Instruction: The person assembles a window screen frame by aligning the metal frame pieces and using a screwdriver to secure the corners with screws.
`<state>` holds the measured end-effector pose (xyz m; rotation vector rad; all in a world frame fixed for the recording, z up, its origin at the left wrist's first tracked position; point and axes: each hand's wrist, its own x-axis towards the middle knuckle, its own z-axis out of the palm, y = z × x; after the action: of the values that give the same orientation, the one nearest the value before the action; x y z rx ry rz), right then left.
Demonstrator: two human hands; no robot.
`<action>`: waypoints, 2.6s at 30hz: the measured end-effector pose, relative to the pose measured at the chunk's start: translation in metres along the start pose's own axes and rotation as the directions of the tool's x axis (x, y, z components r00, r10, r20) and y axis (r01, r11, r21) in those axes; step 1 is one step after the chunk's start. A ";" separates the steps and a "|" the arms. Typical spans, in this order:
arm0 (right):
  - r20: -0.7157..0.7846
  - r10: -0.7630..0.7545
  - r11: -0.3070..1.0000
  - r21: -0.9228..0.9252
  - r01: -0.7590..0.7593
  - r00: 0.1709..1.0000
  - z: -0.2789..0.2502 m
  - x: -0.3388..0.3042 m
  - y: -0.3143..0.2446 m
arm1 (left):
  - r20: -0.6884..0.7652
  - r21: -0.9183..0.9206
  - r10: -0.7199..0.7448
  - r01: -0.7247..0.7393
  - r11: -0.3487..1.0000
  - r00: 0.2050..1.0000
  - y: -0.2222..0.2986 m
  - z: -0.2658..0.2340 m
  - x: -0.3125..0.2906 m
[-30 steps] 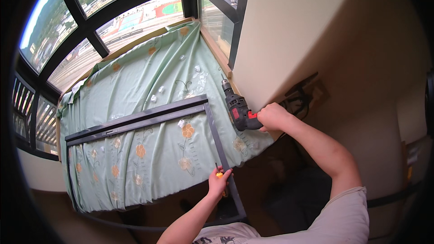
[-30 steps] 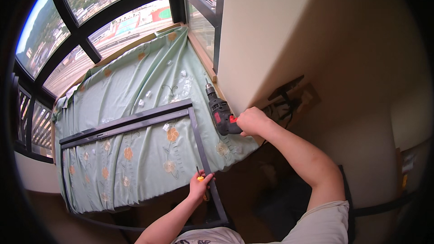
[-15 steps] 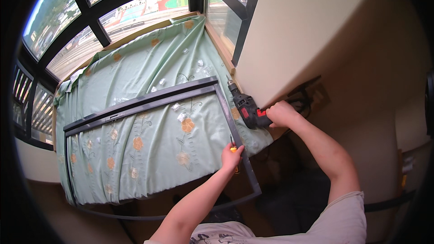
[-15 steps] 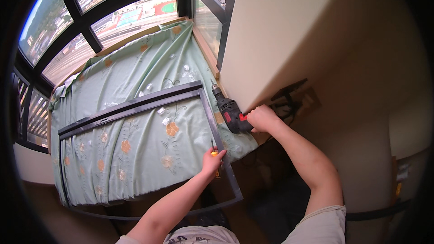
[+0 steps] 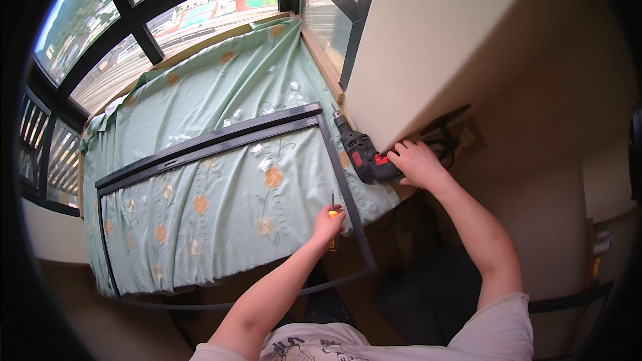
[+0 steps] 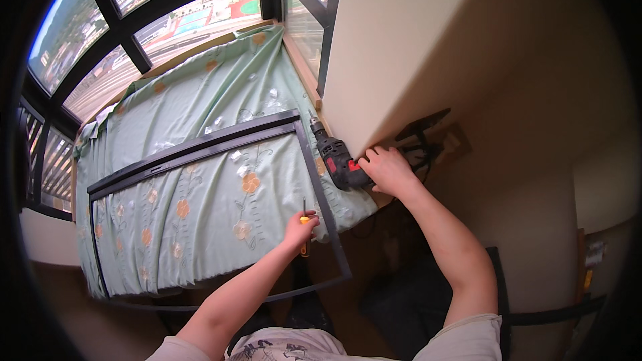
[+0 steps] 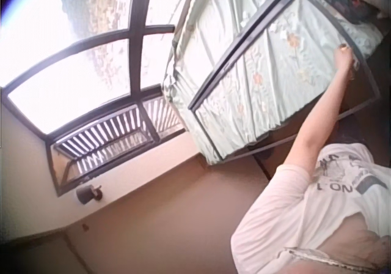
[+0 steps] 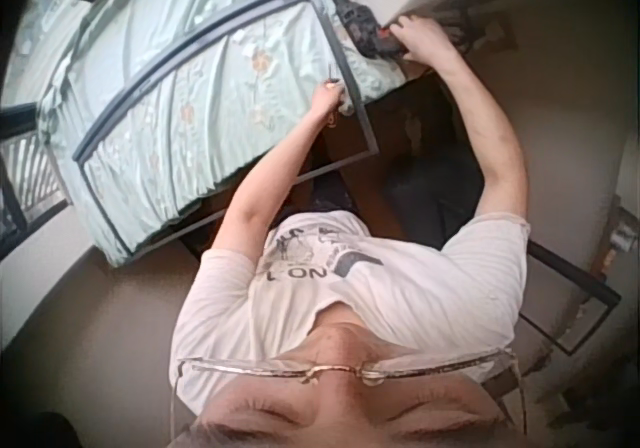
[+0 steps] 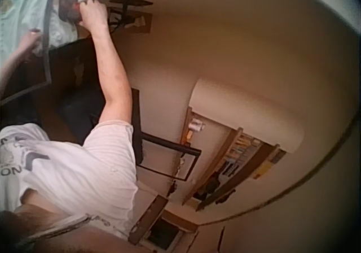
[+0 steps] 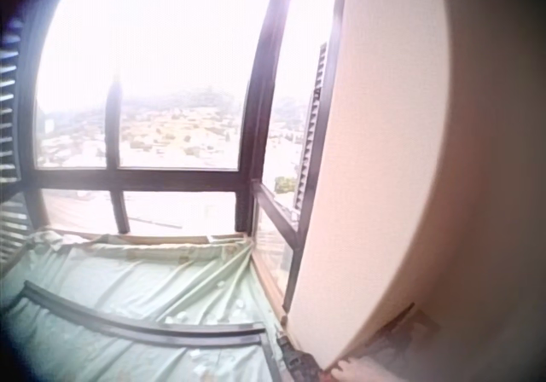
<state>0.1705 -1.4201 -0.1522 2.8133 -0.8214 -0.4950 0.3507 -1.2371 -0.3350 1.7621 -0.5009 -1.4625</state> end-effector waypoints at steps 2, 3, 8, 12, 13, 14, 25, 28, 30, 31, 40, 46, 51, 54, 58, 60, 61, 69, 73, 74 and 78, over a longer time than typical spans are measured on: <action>-0.042 -0.012 1.000 -0.015 0.012 0.999 -0.010 -0.003 -0.003 | 0.159 -0.219 0.007 0.028 0.975 0.987 0.005 -0.021 -0.023; -0.108 -0.034 0.999 -0.041 0.029 0.994 -0.015 -0.002 -0.010 | 0.199 -0.254 -0.024 0.075 0.964 0.980 0.011 -0.037 -0.041; -0.550 0.063 0.962 0.255 0.095 0.833 -0.074 0.014 -0.127 | 0.193 -0.375 -0.038 0.110 0.920 0.980 -0.023 -0.150 -0.132; -0.177 0.272 0.266 0.958 0.103 0.946 -0.052 -0.016 -0.259 | 0.181 -0.148 0.104 -0.078 0.986 0.978 -0.041 -0.204 -0.192; -0.005 0.199 -0.024 1.000 0.010 0.980 -0.035 -0.020 -0.306 | 0.132 -0.150 0.123 -0.103 0.983 0.983 -0.052 -0.225 -0.207; 0.055 0.075 -0.121 0.992 -0.045 0.996 -0.035 -0.019 -0.351 | 0.087 -0.156 0.140 -0.126 0.980 0.986 -0.064 -0.247 -0.222; 0.319 -0.212 -0.011 0.944 -0.329 0.924 0.021 -0.009 -0.630 | -0.946 -0.303 -0.231 -0.372 0.877 0.227 -0.368 -0.706 -0.370; 0.238 -0.123 0.047 0.971 -0.234 0.963 -0.007 0.017 -0.672 | -0.990 -0.139 -0.127 -0.281 0.949 0.062 -0.377 -0.796 -0.353; 0.137 -0.103 0.136 0.983 -0.123 0.985 -0.027 0.032 -0.703 | -0.975 -0.176 -0.131 -0.270 0.947 0.177 -0.377 -0.837 -0.347; 0.113 -0.107 0.151 0.984 -0.096 0.988 -0.035 0.040 -0.720 | -0.947 -0.274 -0.210 -0.267 0.924 0.243 -0.377 -0.853 -0.346; -0.126 -0.209 0.392 0.898 0.201 0.970 -0.114 0.110 -0.845 | -0.771 -0.568 -0.261 -0.444 0.693 0.580 -0.376 -0.872 -0.374; -0.039 -0.401 0.631 0.712 0.307 0.915 -0.122 0.109 -0.886 | -0.682 -0.662 -0.351 -0.336 0.671 0.642 -0.397 -0.842 -0.425; 0.087 -0.408 0.698 0.672 0.249 0.909 -0.128 0.105 -0.915 | -0.590 -0.724 -0.352 -0.283 0.629 0.726 -0.424 -0.844 -0.425; -0.140 -0.303 0.739 0.590 0.325 0.943 -0.161 0.108 -0.948 | -0.533 -0.691 -0.289 -0.211 0.692 0.795 -0.426 -0.861 -0.424; -0.010 -0.001 0.501 0.865 0.009 1.000 -0.189 0.090 -1.040 | -0.488 -0.533 -0.158 -0.150 0.832 0.858 -0.465 -0.897 -0.442; 0.250 -0.034 0.199 0.951 -0.238 0.968 -0.200 0.080 -1.115 | -0.477 0.007 0.145 -0.161 0.987 0.867 -0.479 -0.930 -0.462; 0.368 -0.064 -0.049 0.927 -0.371 0.927 -0.199 0.078 -1.154 | -0.389 0.161 0.173 -0.119 0.980 0.905 -0.473 -0.946 -0.472; 0.365 -0.063 -0.589 0.737 -0.330 0.929 -0.131 0.120 -1.348 | -0.131 0.491 0.165 -0.080 0.868 0.978 -0.495 -1.020 -0.482; 0.348 0.096 -0.743 0.648 -0.165 0.933 -0.114 0.145 -1.344 | -0.072 0.193 0.174 -0.157 0.969 0.982 -0.508 -1.074 -0.468; 0.339 0.123 -0.734 0.663 -0.144 0.933 -0.114 0.146 -1.343 | -0.069 0.039 0.130 -0.127 0.991 0.989 -0.515 -1.077 -0.464; 0.197 0.212 -0.669 0.743 -0.005 0.957 -0.115 0.148 -1.341 | -0.235 -0.411 0.057 -0.153 0.899 0.970 -0.535 -1.054 -0.446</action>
<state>0.9876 -0.3751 -0.4210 3.3785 -3.0166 1.9491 1.1421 -0.2552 -0.4176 1.4915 -0.1405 -1.1757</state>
